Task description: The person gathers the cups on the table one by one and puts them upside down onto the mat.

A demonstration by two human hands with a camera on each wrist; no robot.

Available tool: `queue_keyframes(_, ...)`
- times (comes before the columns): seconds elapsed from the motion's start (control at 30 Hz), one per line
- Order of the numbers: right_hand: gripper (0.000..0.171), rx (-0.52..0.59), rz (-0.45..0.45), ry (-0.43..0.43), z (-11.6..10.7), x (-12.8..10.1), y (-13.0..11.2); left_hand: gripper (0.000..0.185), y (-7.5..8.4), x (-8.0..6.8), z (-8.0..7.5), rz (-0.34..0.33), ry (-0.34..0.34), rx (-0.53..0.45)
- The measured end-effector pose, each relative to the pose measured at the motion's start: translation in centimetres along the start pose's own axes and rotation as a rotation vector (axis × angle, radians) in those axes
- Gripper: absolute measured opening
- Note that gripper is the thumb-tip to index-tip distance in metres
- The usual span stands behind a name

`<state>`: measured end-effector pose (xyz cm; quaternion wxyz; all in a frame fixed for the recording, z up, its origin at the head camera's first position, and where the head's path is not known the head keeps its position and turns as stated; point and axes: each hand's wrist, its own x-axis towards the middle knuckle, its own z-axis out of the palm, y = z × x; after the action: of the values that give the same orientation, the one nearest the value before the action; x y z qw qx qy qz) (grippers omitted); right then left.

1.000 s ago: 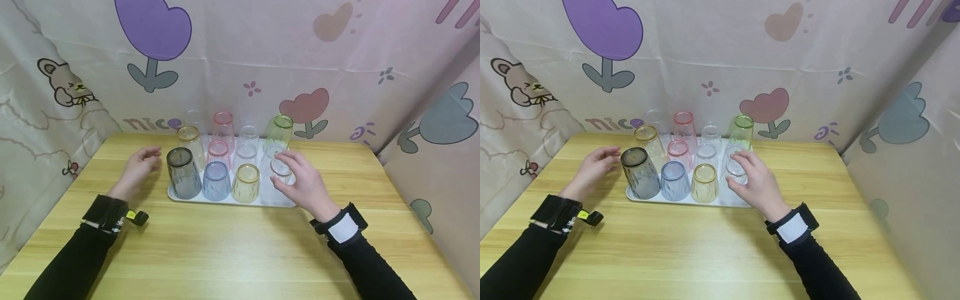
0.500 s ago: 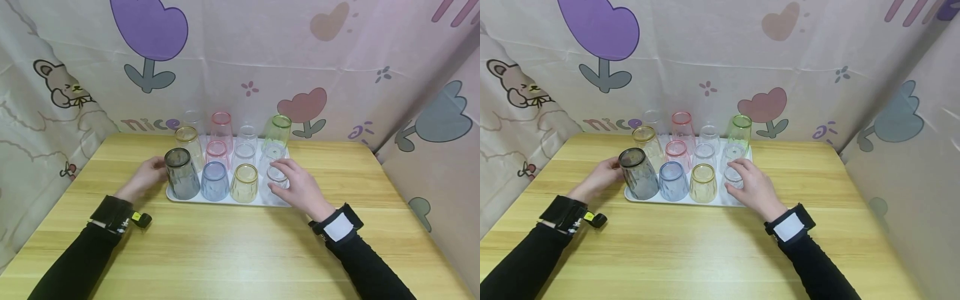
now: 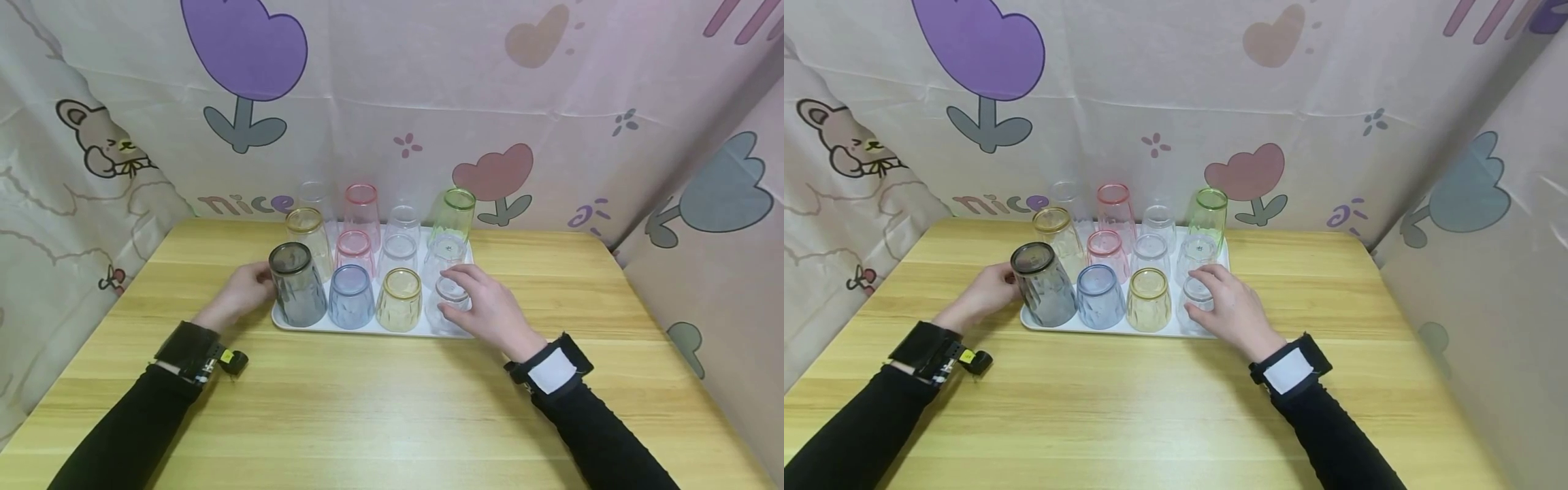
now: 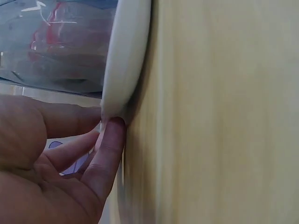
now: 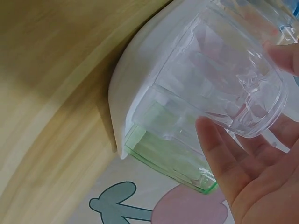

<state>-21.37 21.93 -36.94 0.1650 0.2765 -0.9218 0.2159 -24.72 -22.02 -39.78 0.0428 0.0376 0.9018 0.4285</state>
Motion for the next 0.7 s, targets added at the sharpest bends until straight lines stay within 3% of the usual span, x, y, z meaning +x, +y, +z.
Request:
queue_keyframes(0.27, 0.055, 0.013, 0.012, -0.026, 0.1, -0.2, 0.1, 0.034, 0.1, 0.0, 0.2, 0.014, 0.014, 0.044)
queue_keyframes(0.5, 0.060, 0.041, 0.052, -0.051, -0.2, 0.0, 0.4, 0.038, 0.6, 0.4, 0.2, -0.005, -0.036, 0.054)
queue_keyframes(0.6, 0.060, 0.058, 0.076, -0.011, -0.5, 0.5, 1.0, 0.045, 1.0, 0.6, -0.3, 0.001, -0.030, 0.092)
queue_keyframes(0.7, 0.057, 0.069, 0.112, 0.073, -0.9, 0.9, 1.8, 0.050, 1.1, 1.0, -1.1, 0.043, 0.025, 0.162)
